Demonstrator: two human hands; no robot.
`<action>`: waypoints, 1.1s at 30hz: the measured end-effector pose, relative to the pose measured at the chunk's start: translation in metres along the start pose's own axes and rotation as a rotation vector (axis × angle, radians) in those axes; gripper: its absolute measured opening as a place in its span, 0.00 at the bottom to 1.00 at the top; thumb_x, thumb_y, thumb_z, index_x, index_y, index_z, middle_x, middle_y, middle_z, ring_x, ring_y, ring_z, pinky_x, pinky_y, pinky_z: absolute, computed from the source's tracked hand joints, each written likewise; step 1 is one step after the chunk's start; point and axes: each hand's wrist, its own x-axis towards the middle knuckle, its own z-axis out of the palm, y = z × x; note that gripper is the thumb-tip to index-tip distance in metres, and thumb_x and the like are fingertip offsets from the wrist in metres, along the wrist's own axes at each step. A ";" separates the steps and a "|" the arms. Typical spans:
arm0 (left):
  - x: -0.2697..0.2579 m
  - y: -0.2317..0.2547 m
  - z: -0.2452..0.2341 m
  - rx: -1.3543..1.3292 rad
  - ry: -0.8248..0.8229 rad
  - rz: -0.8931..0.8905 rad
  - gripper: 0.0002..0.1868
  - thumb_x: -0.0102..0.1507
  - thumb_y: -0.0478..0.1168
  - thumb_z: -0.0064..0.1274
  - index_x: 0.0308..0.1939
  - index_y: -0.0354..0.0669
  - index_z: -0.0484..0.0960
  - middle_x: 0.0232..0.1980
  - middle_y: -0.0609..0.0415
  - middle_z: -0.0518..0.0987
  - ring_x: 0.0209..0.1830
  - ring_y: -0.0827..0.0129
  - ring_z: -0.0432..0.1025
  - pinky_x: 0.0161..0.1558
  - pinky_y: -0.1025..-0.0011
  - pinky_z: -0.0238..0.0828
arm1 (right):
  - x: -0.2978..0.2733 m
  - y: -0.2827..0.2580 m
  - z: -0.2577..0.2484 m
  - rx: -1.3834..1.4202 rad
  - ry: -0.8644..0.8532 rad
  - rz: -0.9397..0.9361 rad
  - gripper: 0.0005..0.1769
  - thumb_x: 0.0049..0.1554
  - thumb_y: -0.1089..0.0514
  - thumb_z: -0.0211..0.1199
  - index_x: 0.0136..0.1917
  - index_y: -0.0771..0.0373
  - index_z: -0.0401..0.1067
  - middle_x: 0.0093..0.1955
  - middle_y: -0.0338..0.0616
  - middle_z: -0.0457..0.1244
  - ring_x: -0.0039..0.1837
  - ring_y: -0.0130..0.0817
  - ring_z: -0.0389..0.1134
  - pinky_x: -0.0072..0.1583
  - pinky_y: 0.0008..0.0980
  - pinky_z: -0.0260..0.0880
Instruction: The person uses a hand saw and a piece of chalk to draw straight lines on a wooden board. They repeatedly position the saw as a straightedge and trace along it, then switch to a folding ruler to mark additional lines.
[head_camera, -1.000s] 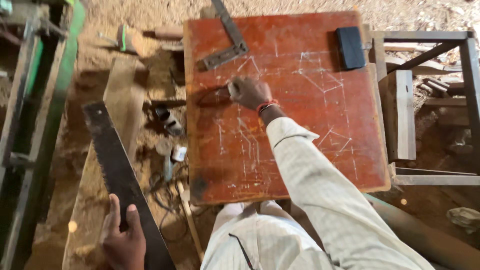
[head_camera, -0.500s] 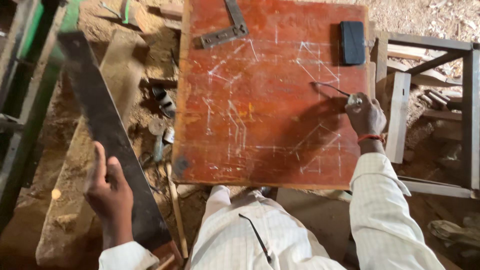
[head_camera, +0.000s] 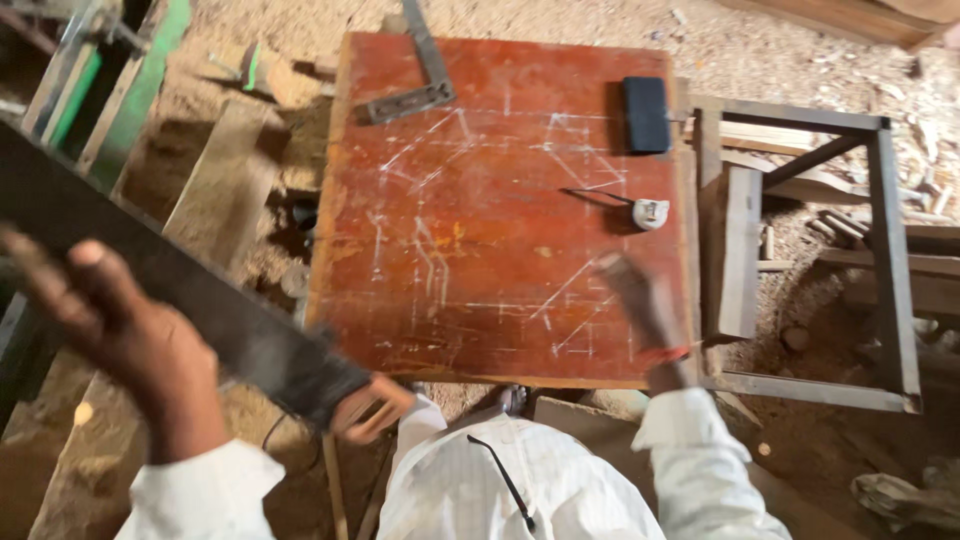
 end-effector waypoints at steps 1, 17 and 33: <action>0.005 -0.001 0.027 -0.092 -0.014 -0.021 0.40 0.79 0.61 0.43 0.82 0.36 0.52 0.85 0.36 0.55 0.86 0.51 0.56 0.85 0.58 0.51 | -0.020 0.001 0.026 -0.175 -0.050 0.056 0.18 0.62 0.54 0.61 0.62 0.66 0.72 0.57 0.42 0.69 0.59 0.31 0.69 0.62 0.35 0.72; -0.177 0.003 0.351 -0.577 -0.492 -0.748 0.38 0.74 0.57 0.39 0.80 0.38 0.52 0.81 0.47 0.56 0.77 0.63 0.57 0.73 0.66 0.52 | -0.146 -0.031 -0.029 -0.422 0.122 0.022 0.18 0.61 0.48 0.64 0.50 0.68 0.76 0.34 0.30 0.60 0.39 0.19 0.60 0.41 0.26 0.62; -0.183 -0.070 0.169 -0.235 -0.881 -0.675 0.26 0.69 0.40 0.50 0.71 0.38 0.72 0.43 0.58 0.80 0.34 0.81 0.69 0.34 0.81 0.67 | -0.194 0.083 -0.081 0.177 0.850 0.026 0.17 0.68 0.48 0.59 0.46 0.64 0.73 0.38 0.35 0.66 0.39 0.23 0.67 0.40 0.25 0.67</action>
